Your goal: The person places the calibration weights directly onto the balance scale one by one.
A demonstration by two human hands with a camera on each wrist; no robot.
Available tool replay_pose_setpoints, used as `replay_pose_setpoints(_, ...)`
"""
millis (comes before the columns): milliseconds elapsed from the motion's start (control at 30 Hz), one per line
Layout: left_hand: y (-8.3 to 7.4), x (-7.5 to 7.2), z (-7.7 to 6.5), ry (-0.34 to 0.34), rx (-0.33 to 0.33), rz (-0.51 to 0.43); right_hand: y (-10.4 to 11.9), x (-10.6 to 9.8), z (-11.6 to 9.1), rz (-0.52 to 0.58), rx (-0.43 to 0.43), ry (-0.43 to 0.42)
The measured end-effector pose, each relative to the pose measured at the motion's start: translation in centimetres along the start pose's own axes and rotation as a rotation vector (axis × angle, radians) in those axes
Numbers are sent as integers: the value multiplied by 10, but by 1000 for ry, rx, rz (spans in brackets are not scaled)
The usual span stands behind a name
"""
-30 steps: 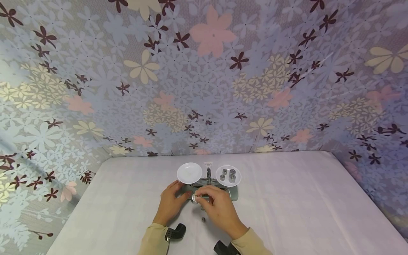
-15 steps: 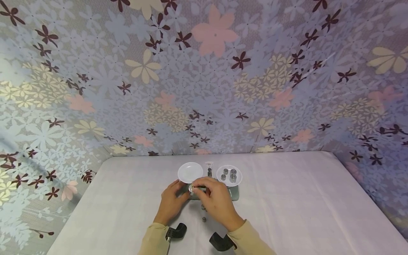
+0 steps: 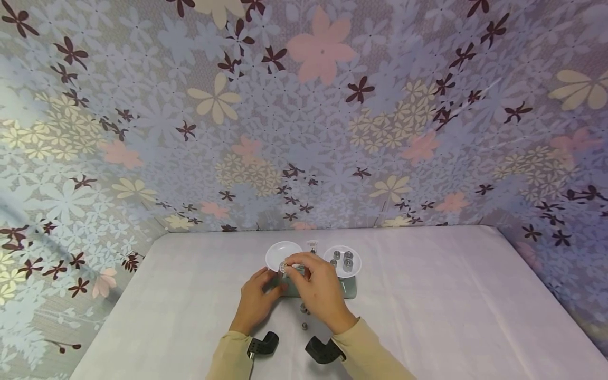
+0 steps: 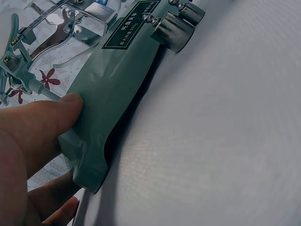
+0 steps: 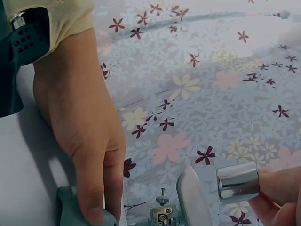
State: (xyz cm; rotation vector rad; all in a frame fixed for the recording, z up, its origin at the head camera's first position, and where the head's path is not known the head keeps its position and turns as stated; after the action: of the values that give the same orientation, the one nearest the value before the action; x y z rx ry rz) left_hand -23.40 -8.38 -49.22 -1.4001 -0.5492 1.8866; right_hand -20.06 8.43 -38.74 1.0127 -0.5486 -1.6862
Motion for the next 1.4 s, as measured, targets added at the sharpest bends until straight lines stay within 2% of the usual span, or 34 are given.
replay_pose_setpoints(300,2,1,0,12,-17,-6,2,4,11,-9,44,-31)
replay_pose_setpoints(733,2,0,0,13,-20,-17,-2,11,21,-103,53,-53)
replay_pose_setpoints(1400,1,1,0,16,-26,-33,-6,22,36,-216,6,-55)
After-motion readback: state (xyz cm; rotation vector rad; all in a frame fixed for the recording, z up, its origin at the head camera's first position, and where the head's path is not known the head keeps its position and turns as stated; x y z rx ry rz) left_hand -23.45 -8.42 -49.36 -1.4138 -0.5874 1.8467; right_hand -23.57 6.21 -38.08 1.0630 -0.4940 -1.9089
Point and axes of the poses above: each hand's wrist, its own z-axis towards the middle knuckle, its own x-axis out of the palm, y = z × x, the point moved 6 cm from there along z, towards the middle knuckle, and after that the axes turned 2 degrees about z, right-handed, at the moved point
